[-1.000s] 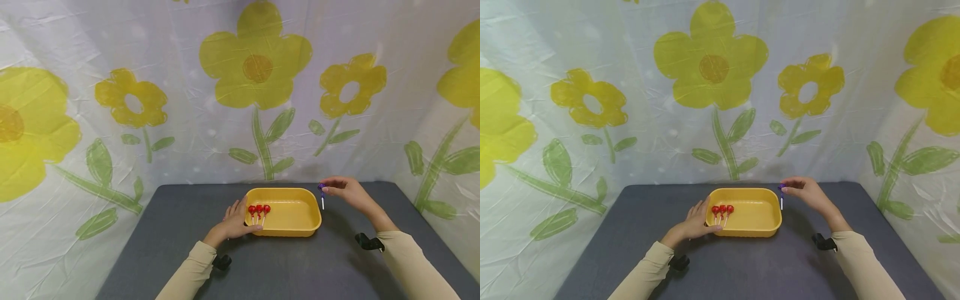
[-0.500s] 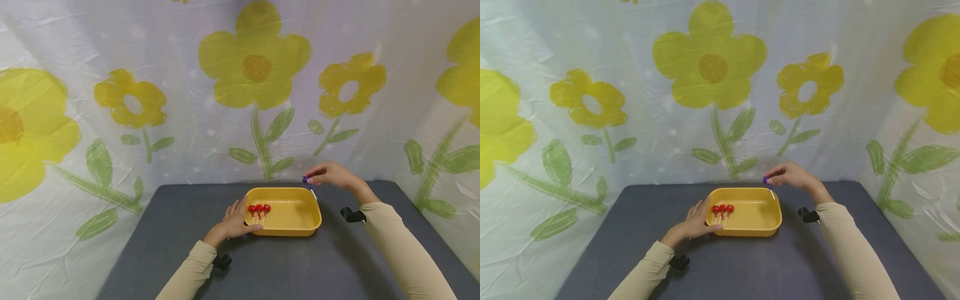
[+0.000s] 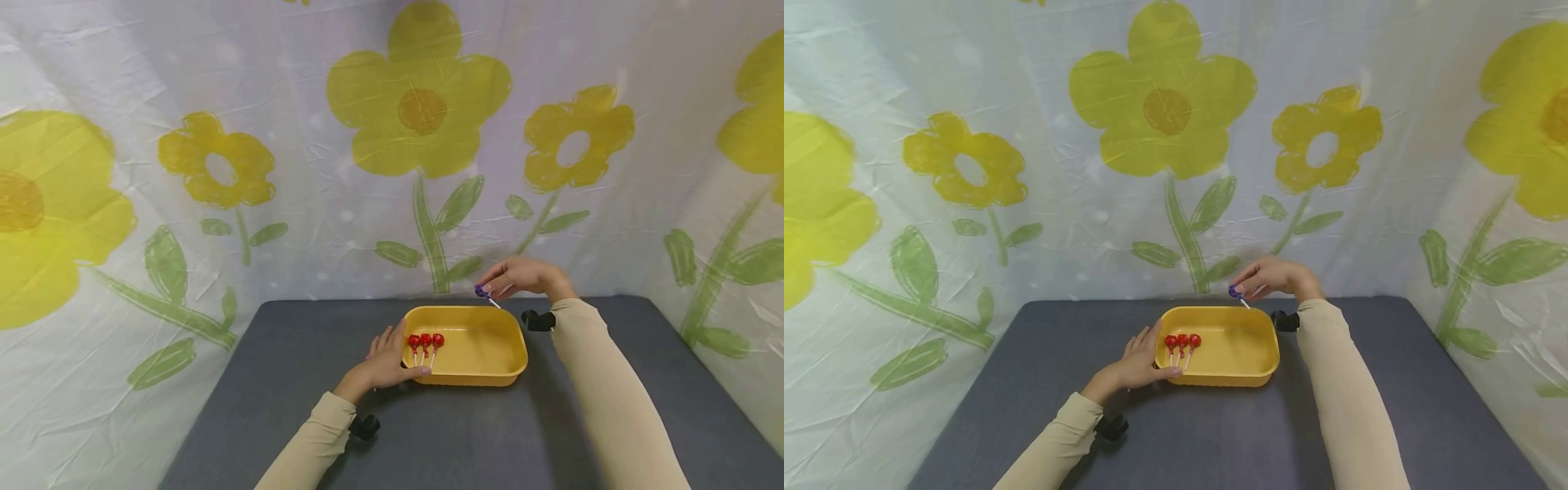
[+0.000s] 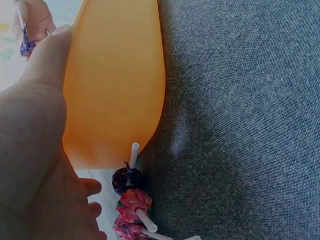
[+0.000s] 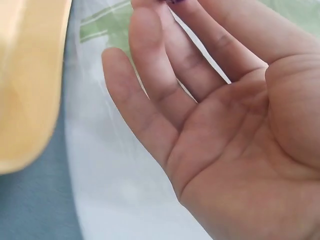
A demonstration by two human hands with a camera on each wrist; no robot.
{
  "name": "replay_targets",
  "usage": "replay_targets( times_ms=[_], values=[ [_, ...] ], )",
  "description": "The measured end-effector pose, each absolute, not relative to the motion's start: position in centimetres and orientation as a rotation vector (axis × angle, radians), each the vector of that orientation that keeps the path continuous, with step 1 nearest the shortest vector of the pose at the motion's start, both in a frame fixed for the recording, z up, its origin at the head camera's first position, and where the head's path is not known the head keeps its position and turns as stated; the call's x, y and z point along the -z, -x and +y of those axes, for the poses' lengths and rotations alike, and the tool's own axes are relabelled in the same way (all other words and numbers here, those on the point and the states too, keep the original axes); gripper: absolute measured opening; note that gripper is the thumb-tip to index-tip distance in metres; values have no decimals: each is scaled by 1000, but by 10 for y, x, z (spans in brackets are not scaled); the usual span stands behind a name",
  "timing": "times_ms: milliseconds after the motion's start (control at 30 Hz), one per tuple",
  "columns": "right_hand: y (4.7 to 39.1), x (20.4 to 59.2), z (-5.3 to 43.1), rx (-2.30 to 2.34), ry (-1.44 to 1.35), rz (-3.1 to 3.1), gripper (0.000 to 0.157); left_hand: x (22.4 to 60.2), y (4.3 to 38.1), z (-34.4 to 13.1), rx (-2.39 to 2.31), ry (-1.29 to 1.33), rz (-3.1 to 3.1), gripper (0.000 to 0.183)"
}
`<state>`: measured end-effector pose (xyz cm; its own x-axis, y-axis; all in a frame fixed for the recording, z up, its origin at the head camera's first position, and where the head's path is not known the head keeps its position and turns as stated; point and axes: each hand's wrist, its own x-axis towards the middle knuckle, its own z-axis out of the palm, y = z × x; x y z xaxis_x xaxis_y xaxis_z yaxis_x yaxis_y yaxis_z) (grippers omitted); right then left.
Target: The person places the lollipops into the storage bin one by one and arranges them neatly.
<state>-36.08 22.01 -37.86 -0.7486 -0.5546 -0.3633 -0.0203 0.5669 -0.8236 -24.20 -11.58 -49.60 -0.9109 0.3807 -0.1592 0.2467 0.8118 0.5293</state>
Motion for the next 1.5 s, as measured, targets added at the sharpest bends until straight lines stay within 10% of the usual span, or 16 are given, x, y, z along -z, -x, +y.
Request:
replay_targets(
  times_ms=[1500],
  values=[
    [346, 486, 180, 1434, 401, 1754, 22, 499, 244, -114, -721, -462, 2753, 123]
  ],
)
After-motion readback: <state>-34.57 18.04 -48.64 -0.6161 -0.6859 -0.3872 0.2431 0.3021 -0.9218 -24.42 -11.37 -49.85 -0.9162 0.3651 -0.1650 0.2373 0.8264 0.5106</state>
